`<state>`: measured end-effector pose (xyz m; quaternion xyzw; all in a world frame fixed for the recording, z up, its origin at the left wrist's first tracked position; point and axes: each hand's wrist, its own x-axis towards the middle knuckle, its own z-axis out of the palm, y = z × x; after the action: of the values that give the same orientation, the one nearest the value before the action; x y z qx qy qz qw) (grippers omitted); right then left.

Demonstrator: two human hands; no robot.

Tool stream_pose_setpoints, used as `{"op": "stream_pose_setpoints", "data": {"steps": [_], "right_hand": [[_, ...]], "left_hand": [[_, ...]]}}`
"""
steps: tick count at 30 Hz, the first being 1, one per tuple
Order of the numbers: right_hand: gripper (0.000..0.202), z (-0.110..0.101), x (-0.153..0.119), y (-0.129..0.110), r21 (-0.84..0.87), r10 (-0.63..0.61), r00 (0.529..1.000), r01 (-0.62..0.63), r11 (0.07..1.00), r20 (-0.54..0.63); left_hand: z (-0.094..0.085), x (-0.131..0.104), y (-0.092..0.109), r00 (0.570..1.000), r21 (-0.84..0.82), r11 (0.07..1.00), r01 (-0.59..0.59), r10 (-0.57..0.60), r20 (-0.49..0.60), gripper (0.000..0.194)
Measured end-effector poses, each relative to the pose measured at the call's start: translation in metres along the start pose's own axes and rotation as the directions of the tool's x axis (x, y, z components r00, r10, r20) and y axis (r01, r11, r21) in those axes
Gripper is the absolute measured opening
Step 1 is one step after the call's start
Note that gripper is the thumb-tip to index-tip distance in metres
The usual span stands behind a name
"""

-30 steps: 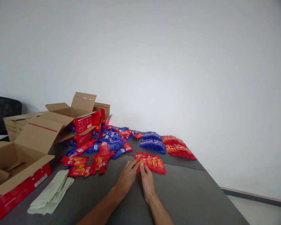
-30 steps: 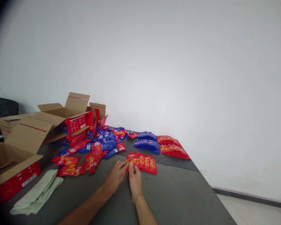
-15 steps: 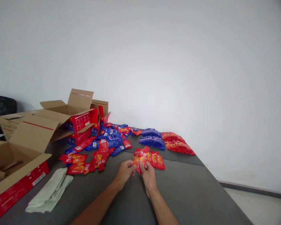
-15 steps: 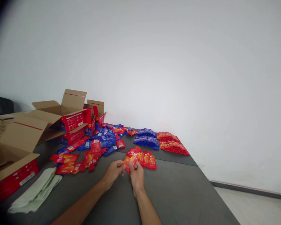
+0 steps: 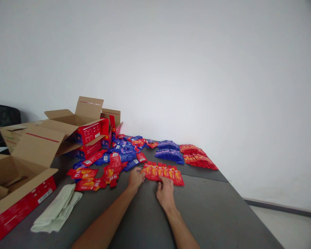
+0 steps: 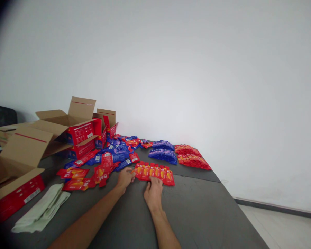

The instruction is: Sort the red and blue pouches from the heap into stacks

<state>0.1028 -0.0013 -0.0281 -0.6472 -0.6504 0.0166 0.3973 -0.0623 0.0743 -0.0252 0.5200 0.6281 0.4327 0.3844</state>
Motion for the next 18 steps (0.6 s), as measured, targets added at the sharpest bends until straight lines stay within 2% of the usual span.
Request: {"op": "stream_pose_setpoints", "data": {"steps": [2,8,13,16,18], "right_hand": [[0.041,-0.002,0.001,0.004,-0.096,0.009,1.0,-0.007,0.995,0.024],[0.052,0.0,-0.001,0.013,-0.319,0.111,0.988,-0.07,0.945,0.112],[0.052,0.001,-0.003,0.013,-0.358,0.16,0.968,-0.082,0.93,0.195],[0.052,0.0,-0.003,0.011,-0.353,0.178,0.962,-0.095,0.931,0.209],[0.052,0.0,-0.003,0.011,-0.347,0.175,0.961,-0.093,0.933,0.213]], "left_hand": [[0.001,0.004,0.004,1.0,0.088,0.996,-0.023,0.022,0.009,0.04],[0.0,0.001,0.017,0.988,0.355,0.924,-0.144,0.116,0.1,0.024],[0.008,-0.014,0.023,0.988,0.64,0.754,-0.151,0.124,0.087,0.032],[0.013,-0.021,0.022,0.988,0.708,0.693,-0.137,0.147,0.047,0.036],[0.013,-0.024,0.021,0.986,0.703,0.696,-0.149,0.159,0.051,0.038]]}}
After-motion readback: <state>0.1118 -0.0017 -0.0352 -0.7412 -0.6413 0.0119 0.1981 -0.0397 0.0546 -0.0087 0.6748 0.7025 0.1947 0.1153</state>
